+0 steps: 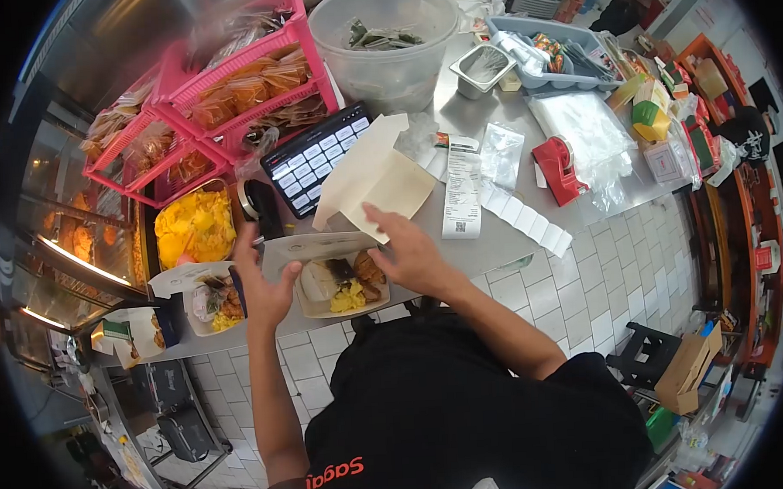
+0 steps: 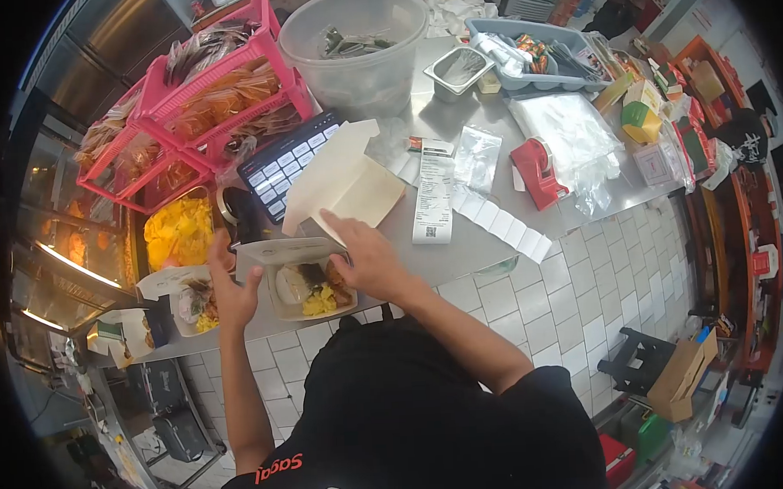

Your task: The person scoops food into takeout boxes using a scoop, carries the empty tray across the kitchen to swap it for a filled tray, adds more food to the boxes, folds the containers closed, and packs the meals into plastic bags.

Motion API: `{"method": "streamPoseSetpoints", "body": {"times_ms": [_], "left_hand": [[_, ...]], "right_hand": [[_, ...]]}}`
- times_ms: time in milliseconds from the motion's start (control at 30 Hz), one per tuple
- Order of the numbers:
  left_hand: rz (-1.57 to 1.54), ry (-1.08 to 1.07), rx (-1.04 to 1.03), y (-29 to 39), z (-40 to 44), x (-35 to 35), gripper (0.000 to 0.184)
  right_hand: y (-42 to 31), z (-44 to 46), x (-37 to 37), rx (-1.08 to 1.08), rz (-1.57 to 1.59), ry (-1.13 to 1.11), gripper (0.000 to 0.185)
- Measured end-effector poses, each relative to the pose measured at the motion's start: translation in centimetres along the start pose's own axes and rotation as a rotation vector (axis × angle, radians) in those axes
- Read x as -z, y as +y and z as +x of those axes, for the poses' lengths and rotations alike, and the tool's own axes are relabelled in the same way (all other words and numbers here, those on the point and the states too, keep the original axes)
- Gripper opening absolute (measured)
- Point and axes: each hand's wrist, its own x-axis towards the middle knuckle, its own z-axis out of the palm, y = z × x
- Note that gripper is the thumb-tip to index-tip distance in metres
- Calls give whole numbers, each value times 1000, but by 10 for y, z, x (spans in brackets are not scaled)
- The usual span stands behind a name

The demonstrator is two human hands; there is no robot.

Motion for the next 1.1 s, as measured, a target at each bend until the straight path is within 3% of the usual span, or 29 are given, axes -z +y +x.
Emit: {"method": "streamPoseSetpoints", "body": {"times_ms": [33,67,100,133,167,200,267,300,333,367,400,467,500,533,600,667,733,767,967,1100], "left_hand": [[-97,-190,25,-15,-2,0,53],[-92,-192,21,-19,-6,4,53],[-377,-316,342,-20,-15,10,55],[-663,-436,668,-23,-24,16,58],[-660,-516,809,-29,-33,17,57],[-659,-512,813,-27,-39,15,57],[-38,-725,582,-14,-60,4,57],[-38,-721,596,-13,-76,-2,57],[131,-582,432,-18,-92,-12,62],[300,-443,270,-23,-106,-21,67],[305,-437,283,-28,-116,-28,67],[-314,-409,567,-35,-132,-36,81],[-248,-427,531,-32,-130,-35,84],[-237,-402,551,-30,-128,-35,84],[-512,-396,816,-29,-129,-26,71],[-215,-428,831,-36,-137,-35,58],[-255,-250,764,-29,-146,-48,51],[-235,-198,791,-25,-150,-52,51],[-246,-114,705,-29,-151,-53,51],[-345,-67,716,-34,-153,-59,53]], "right_hand": [[3,3,0,-28,5,-217,37],[5,5,0,-56,9,-433,36],[7,5,2,-54,12,-429,36],[8,1,5,-16,-83,-611,34],[10,-4,6,22,-179,-795,33],[16,-15,4,24,-177,-800,33],[29,-40,-6,33,-167,-805,32],[23,-43,-9,-93,-188,-853,42],[21,-49,-16,-85,-190,-863,42],[20,-61,-27,-192,-151,-637,48],[20,-71,-38,-294,-112,-413,54],[32,-87,-58,-270,-100,-347,60],[29,-84,-66,-248,-88,-271,65],[29,-81,-67,-231,-80,-299,65],[14,-62,-60,-447,72,-257,62],[52,-61,-75,-474,-16,-197,58],[75,-67,-87,-172,-379,-220,55],[75,-67,-87,-130,-359,-260,55],[49,-62,-94,-431,-3,-106,55],[50,-65,-101,-599,10,31,48]]}}
